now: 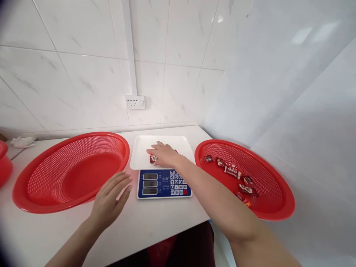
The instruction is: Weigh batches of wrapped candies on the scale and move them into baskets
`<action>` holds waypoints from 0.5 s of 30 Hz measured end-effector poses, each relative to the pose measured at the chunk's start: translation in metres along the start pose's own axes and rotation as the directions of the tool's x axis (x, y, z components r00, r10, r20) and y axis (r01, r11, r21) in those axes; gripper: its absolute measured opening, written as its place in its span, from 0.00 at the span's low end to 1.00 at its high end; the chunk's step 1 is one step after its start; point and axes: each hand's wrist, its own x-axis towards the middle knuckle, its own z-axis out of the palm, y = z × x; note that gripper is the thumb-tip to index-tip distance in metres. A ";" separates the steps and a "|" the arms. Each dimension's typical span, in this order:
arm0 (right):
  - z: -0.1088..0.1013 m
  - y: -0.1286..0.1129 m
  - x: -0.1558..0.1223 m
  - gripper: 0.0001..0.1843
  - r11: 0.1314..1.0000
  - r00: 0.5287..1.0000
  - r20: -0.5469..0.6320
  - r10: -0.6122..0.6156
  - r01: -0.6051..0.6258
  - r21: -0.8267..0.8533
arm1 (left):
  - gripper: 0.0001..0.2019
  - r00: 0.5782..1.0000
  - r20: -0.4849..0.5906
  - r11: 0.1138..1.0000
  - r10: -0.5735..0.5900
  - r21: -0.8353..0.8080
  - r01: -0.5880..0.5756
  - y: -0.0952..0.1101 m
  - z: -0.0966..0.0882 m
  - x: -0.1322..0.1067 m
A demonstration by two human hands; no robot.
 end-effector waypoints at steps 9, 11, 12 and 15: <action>-0.003 0.001 0.030 0.21 0.991 0.988 0.139 -0.072 0.087 -0.105 | 0.10 0.992 -0.124 0.977 0.021 -0.209 -0.047 -0.006 0.004 -0.016; 0.001 0.001 0.032 0.21 0.988 0.993 0.087 -0.081 0.092 -0.123 | 0.11 0.993 -0.118 0.966 0.019 -0.252 -0.049 -0.006 0.005 -0.018; 0.003 0.002 0.033 0.22 0.988 0.995 0.064 -0.077 0.084 -0.130 | 0.11 0.994 -0.106 0.961 0.017 -0.274 -0.046 -0.005 0.006 -0.020; 0.007 0.005 0.037 0.23 0.995 0.999 0.018 -0.033 0.034 -0.097 | 0.11 0.998 -0.064 0.942 -0.002 -0.336 -0.020 -0.003 0.007 -0.024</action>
